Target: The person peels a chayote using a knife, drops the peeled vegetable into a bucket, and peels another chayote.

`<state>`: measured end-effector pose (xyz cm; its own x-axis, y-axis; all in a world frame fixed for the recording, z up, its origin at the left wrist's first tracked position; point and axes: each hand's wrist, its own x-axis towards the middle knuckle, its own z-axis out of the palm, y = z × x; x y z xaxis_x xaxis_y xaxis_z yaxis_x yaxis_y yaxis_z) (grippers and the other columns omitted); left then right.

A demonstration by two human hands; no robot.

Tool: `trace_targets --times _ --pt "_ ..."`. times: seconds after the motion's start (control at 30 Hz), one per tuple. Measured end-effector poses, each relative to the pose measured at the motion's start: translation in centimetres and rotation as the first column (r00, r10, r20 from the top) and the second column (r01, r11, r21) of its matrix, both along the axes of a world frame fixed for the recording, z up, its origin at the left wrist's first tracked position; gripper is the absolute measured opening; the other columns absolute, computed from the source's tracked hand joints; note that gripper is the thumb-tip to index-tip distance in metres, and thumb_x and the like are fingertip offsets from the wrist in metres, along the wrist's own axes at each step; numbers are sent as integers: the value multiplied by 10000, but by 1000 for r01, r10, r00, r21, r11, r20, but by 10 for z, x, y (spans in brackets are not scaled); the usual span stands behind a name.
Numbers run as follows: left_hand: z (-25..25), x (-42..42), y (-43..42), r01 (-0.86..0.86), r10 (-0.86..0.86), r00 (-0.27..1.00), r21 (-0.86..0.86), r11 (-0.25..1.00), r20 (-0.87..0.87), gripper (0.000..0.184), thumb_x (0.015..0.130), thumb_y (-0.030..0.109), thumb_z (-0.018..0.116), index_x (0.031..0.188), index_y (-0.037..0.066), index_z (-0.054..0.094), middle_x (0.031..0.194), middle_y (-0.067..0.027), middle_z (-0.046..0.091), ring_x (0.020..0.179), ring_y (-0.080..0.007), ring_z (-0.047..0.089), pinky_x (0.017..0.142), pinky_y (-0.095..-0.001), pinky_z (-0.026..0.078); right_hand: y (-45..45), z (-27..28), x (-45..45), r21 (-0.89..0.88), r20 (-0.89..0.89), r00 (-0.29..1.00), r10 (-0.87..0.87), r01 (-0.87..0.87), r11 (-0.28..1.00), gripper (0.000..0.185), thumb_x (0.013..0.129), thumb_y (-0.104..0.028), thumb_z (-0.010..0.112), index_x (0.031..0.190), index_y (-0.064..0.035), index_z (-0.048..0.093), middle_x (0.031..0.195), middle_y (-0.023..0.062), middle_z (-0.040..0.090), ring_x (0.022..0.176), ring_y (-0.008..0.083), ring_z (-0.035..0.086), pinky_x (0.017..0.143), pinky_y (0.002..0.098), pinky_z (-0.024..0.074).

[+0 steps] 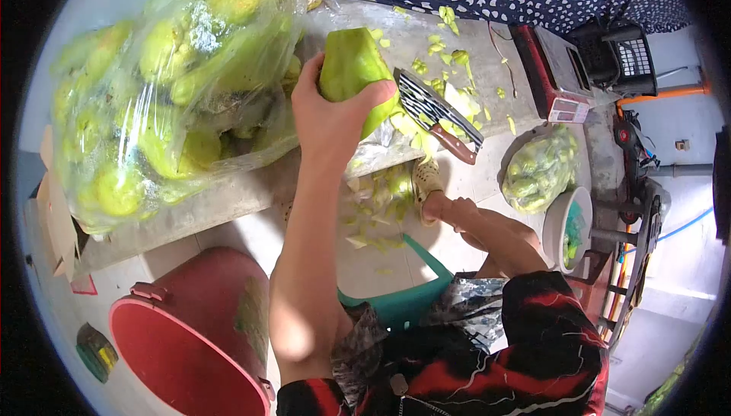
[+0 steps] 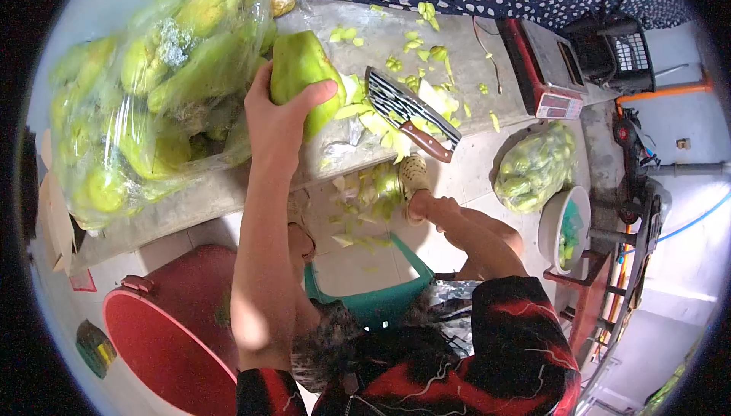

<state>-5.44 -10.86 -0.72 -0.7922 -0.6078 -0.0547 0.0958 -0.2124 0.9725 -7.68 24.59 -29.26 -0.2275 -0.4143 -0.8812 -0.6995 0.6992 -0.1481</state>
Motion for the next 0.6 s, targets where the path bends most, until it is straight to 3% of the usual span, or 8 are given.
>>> trace_targets --times 0.6 --pt "4 1 6 26 -26 1000 21 999 -2 751 594 244 860 1210 -71 567 1060 -142 646 930 -209 630 841 -311 492 0 2 0 -19 7 1000 -24 25 1000 595 760 -419 716 1189 -21 611 1278 197 567 1195 320 549 959 418 482"
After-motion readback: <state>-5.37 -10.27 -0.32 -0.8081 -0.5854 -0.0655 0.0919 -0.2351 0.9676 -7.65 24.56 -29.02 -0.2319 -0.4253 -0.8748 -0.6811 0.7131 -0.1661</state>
